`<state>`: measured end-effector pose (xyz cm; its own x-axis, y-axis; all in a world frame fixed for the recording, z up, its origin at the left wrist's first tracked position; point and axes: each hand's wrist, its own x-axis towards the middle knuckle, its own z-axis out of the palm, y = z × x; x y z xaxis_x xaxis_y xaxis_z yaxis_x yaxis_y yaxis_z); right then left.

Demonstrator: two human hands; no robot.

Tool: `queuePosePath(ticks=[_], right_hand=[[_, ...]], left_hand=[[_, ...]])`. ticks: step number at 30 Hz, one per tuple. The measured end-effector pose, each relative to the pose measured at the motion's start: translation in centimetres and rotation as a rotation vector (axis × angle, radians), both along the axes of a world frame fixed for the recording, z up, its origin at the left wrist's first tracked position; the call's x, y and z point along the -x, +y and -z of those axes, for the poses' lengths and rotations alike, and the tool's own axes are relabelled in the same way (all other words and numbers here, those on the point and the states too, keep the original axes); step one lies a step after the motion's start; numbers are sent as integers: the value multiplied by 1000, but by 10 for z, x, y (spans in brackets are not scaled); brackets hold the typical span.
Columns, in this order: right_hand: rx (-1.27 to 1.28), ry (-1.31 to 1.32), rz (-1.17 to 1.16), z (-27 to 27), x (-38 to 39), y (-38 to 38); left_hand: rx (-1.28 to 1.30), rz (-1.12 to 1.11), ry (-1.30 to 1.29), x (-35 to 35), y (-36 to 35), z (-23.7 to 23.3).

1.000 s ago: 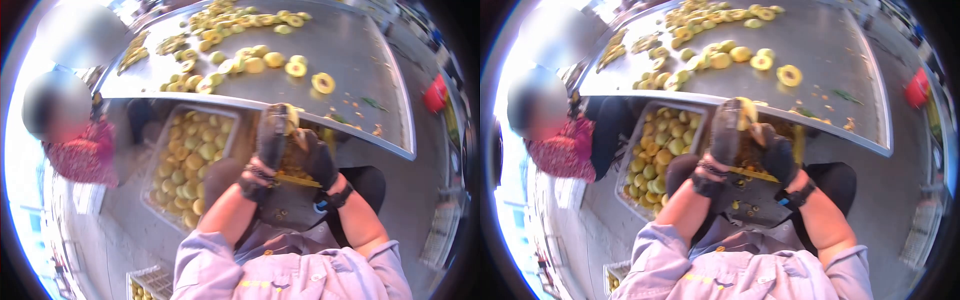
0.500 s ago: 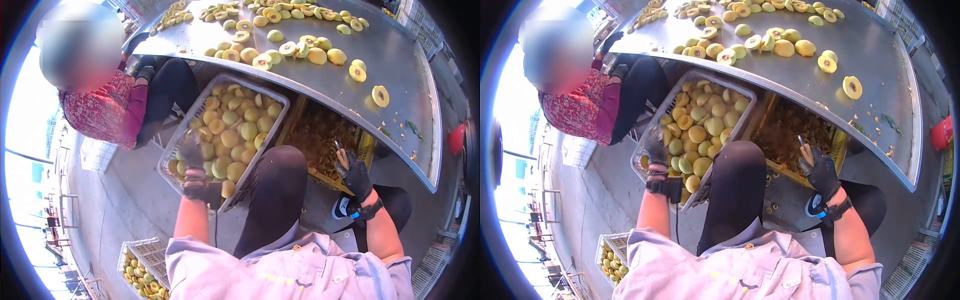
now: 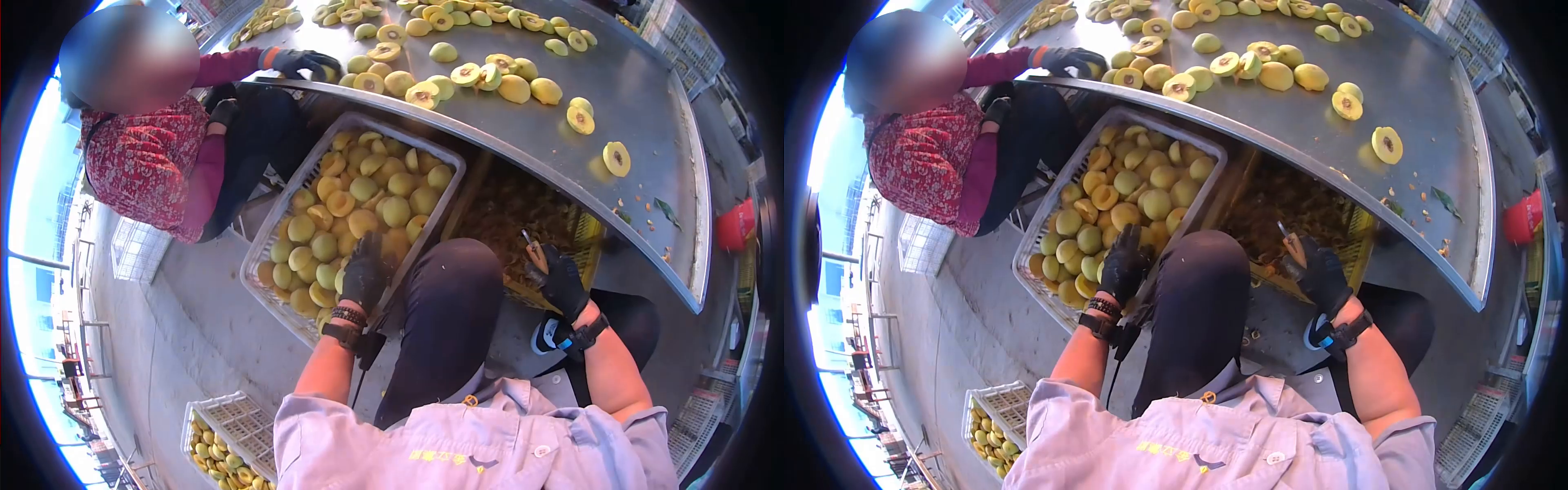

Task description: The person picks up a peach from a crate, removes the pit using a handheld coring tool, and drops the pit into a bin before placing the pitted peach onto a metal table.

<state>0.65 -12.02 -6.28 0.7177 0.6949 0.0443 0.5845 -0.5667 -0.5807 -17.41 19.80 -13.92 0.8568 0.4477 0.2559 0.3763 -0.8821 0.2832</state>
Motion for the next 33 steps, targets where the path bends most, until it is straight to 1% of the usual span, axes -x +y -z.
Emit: queuePosePath(ticks=[1, 2, 5, 8, 11, 13, 14, 15, 16, 18, 19, 22, 23, 25, 26, 29, 31, 33], right_hand=[[-2, -17, 7, 0, 1, -3], [-3, -7, 6, 4, 0, -6], [4, -12, 7, 11, -4, -12], [7, -45, -2, 8, 0, -13], [-42, -41, -15, 5, 0, -16], [-60, -64, -5, 6, 0, -24], [-54, -19, 7, 4, 0, -27], [-47, 26, 14, 1, 0, -27], [-42, 70, 18, -1, -1, -27], [-27, 1, -6, 3, 0, -26], [-20, -33, -19, 5, 0, -26], [-26, -13, -16, 12, 0, -25], [-15, -1, -12, 11, -1, -25], [6, 27, -1, 10, -2, -24], [19, 15, 2, 12, -2, -25], [40, -18, -4, 17, -2, -27], [17, -42, -30, 18, -2, -26], [93, -32, -22, 20, -3, -24]], left_hand=[[-20, 56, 4, 3, 10, 10], [-39, 109, 8, 3, 13, 9], [88, -78, 95, -6, 10, 4], [140, -151, 163, -13, 4, -15], [211, -25, -21, 6, 24, -3], [144, -185, -5, 16, 11, -29], [114, -266, 6, 25, 4, -36], [14, -310, 39, 34, -1, -30], [4, -292, 38, 44, -6, -19], [-20, -263, 38, 57, -16, -9], [48, -276, 7, 63, -14, -6], [265, -247, -129, 69, -1, -13], [288, -238, -158, 72, 7, -8], [392, -297, -195, 78, 22, 12], [446, -326, -210, 79, 24, 14], [468, -377, -203, 81, 26, 17], [248, -411, -287, 67, 18, -6], [25, -402, -339, 53, 17, -22]])
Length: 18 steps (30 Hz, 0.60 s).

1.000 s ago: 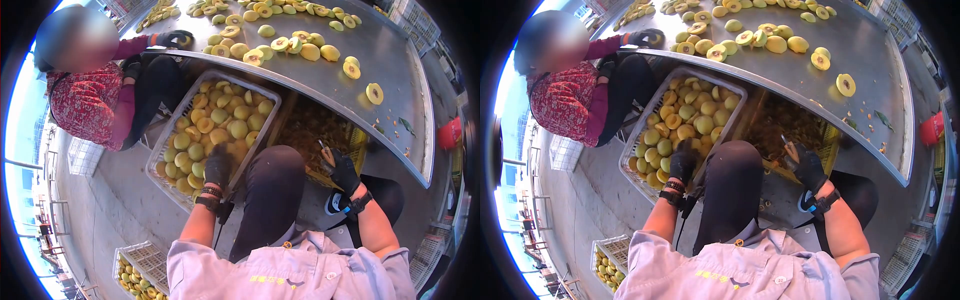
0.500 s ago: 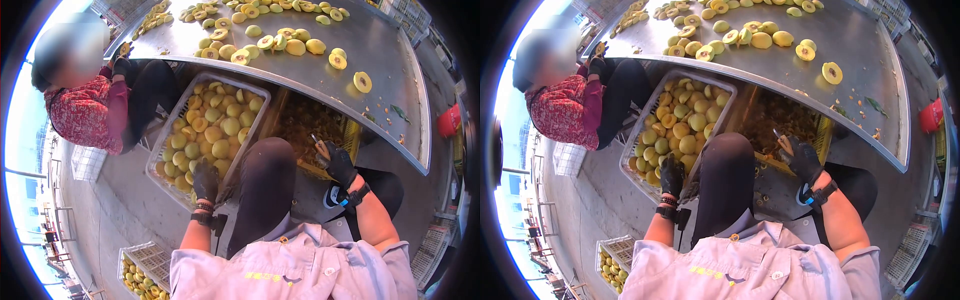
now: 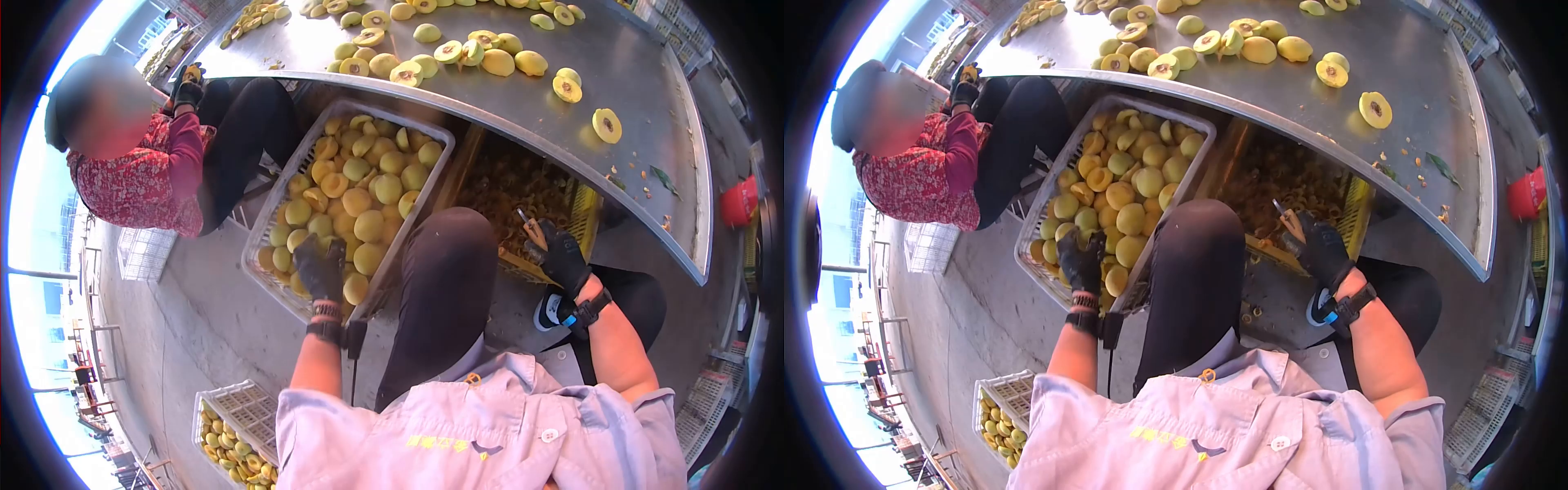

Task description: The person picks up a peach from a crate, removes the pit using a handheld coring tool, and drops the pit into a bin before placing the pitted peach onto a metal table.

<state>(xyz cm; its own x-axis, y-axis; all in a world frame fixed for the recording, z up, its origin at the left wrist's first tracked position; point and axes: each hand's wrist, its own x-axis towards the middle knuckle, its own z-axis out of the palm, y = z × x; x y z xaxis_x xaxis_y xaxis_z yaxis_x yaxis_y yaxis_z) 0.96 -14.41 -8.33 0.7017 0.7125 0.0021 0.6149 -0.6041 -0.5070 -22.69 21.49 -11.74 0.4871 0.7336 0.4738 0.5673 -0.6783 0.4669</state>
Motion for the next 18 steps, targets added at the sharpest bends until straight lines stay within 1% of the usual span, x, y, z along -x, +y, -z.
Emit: queuePosePath(ticks=[1, 3, 4, 5, 7, 8, 10, 11, 12, 15, 18], right_hand=[[36, 8, 5, 1, 2, 1], [27, -34, -28, 3, 1, 3], [21, -58, -40, 3, -1, 4], [-11, -55, -36, 0, 0, 4], [-75, -50, -22, -7, 1, 4], [-66, -24, -18, -7, 2, 3], [-48, 23, -21, -8, 0, 4], [-38, -1, -34, -4, -1, 3], [-31, -26, -44, 4, -2, 3], [-11, -65, -66, 11, -1, 4], [-32, -137, -70, 8, -1, 5]], left_hand=[[29, 76, 119, -4, 5, 1], [78, 232, 349, -11, 20, 11], [42, 269, 253, -7, 34, 28], [76, 206, 311, -8, 28, 16], [142, 84, 427, -11, -1, -37], [305, 111, 617, -5, -13, -52], [168, 464, 628, 30, -14, -18], [94, 637, 625, 37, -18, -17], [60, 669, 547, 42, -19, -16], [321, 558, 495, 44, -21, -17], [-45, 929, 337, 45, -3, -1]])
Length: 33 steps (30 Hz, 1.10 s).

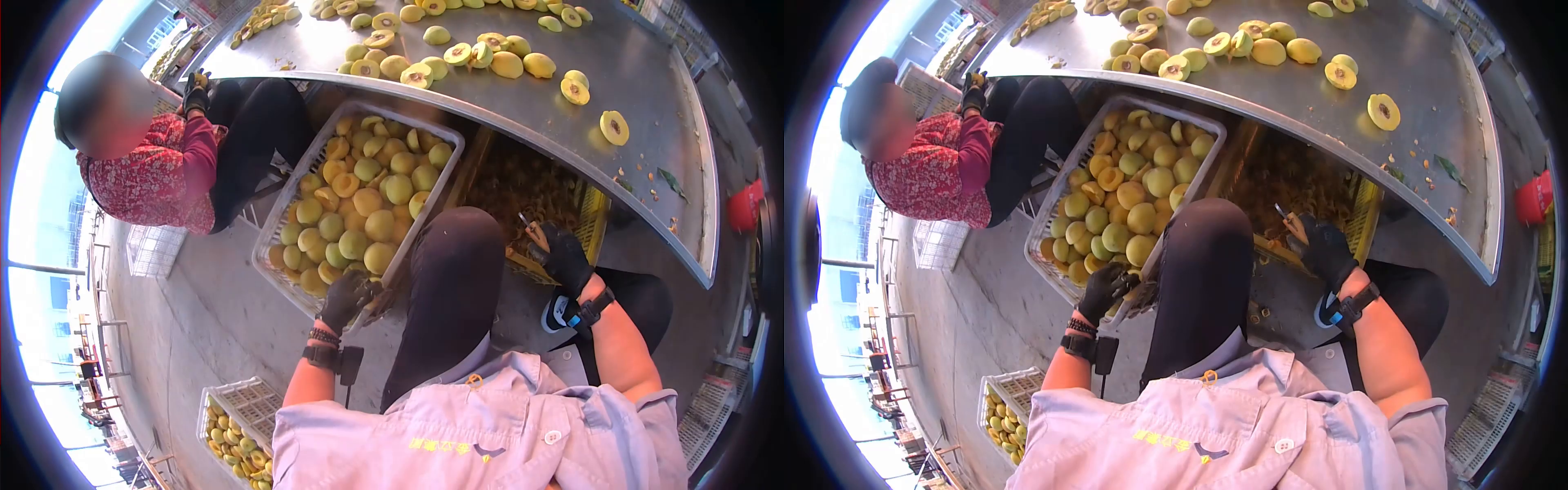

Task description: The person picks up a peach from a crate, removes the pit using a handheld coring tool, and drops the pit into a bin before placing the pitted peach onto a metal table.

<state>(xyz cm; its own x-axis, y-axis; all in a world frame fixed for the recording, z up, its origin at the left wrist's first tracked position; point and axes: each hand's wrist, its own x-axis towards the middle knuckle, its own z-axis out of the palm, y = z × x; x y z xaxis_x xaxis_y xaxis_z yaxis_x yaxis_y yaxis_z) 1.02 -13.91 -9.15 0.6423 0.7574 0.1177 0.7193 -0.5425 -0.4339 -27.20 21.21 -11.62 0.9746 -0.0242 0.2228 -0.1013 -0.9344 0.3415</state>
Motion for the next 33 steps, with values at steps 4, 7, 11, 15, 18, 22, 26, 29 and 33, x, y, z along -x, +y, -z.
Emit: queuePosePath(ticks=[4, 7, 11, 15, 18, 22, 26, 29, 33], right_hand=[[-12, 35, 43, -9, 4, -4], [86, 104, 43, -7, 1, -5], [44, 125, 47, -8, 3, -4], [84, 150, 54, -19, 4, -1], [88, 134, 58, -11, 3, -2], [60, 35, 10, 4, 1, -6], [50, 72, 41, -14, 4, 1], [12, 52, 31, -10, 0, 7], [45, 86, 34, -14, -1, 8]], left_hand=[[449, -564, 206, 3, -23, -13], [372, -679, 109, 8, -7, 15], [11, -667, 173, -11, -21, -4], [74, -564, 279, -17, -17, -17], [-230, -802, 64, -29, -2, 2], [-199, -903, -188, -59, 0, 17], [-150, -700, -45, -73, 7, 41], [-143, -710, 45, -73, 10, 42], [-125, -693, 332, -79, 16, 23]])
